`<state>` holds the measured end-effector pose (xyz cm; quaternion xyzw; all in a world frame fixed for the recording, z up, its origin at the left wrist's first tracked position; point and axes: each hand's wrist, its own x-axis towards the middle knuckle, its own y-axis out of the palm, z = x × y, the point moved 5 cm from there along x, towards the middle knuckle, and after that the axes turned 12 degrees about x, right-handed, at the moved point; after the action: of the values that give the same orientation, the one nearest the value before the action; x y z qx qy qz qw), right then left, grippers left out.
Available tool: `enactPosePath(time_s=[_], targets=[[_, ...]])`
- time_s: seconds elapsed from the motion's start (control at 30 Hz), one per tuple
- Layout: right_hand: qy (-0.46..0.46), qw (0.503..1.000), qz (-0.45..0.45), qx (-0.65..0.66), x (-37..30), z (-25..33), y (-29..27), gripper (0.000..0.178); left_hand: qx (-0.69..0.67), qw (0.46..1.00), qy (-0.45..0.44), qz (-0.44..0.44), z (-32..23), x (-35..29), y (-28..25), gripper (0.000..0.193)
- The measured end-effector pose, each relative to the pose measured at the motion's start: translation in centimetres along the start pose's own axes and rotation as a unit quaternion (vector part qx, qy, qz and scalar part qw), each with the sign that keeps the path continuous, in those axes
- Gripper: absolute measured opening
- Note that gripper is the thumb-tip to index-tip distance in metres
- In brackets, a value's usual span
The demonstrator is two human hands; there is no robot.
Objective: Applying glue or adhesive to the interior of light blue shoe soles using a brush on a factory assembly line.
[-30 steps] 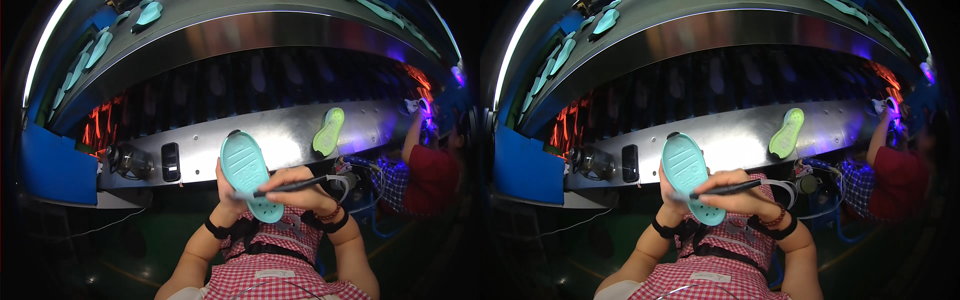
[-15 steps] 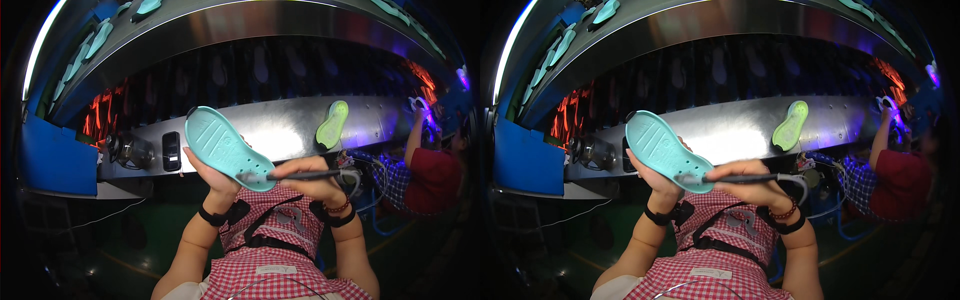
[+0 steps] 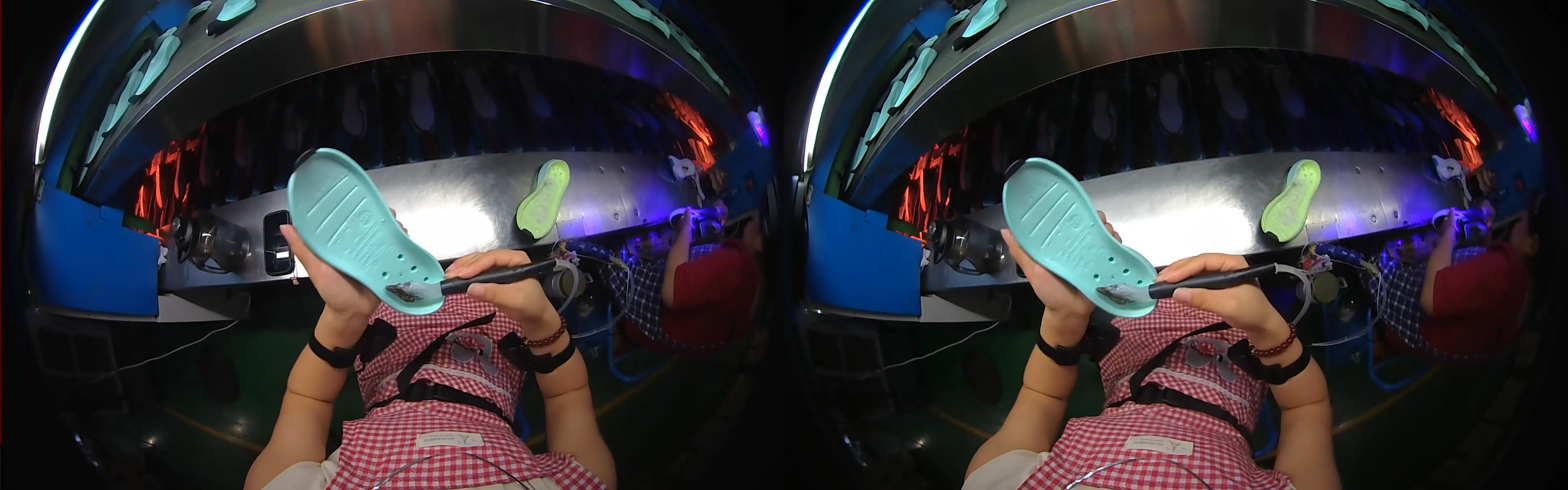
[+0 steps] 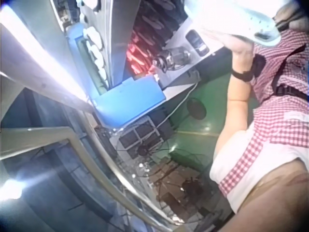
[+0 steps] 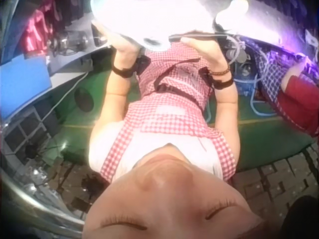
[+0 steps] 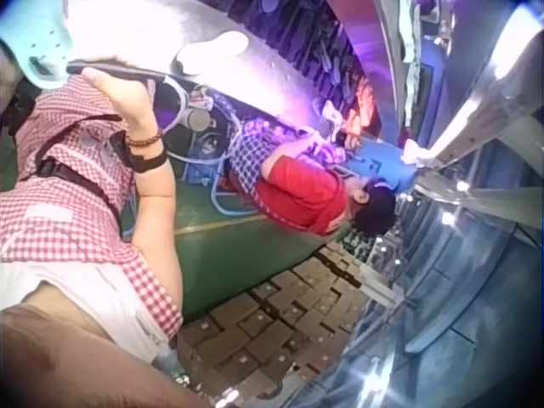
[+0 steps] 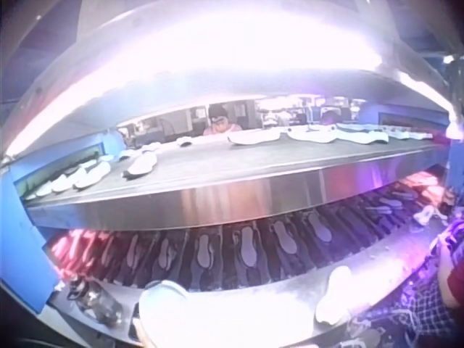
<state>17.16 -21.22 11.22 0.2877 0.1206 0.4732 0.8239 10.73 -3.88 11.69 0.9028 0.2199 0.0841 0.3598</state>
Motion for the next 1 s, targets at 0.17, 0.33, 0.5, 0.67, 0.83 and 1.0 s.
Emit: enactPosePath(time_s=[0.17,0.33,0.5,0.67,0.83,1.0], targets=[[0.013,0.971,-0.077,0.228,-0.3,-1.0,1.5,0.018,-0.046,0.995,-0.087,-0.012,2.6,-2.5,2.2,0.068],[-0.022,0.979,0.063,-0.192,-0.4,2.2,3.1,0.022,-0.037,0.982,-0.148,0.115,4.1,-2.3,-1.4,0.058],[-0.023,0.975,0.023,-0.220,0.0,2.6,2.5,0.024,0.042,0.963,-0.216,0.158,3.7,-1.7,-1.0,0.051],[0.008,0.945,0.210,-0.252,-0.2,3.8,3.9,0.021,0.129,0.902,-0.357,0.205,3.4,-2.4,-1.2,0.050],[-0.005,0.933,0.249,-0.260,0.0,3.7,3.5,0.022,0.205,0.883,-0.362,0.219,2.4,-2.5,1.0,0.050],[0.022,0.917,0.257,-0.303,-0.5,5.3,3.8,0.021,0.243,0.866,-0.374,0.226,2.4,-2.8,-1.1,0.051]])
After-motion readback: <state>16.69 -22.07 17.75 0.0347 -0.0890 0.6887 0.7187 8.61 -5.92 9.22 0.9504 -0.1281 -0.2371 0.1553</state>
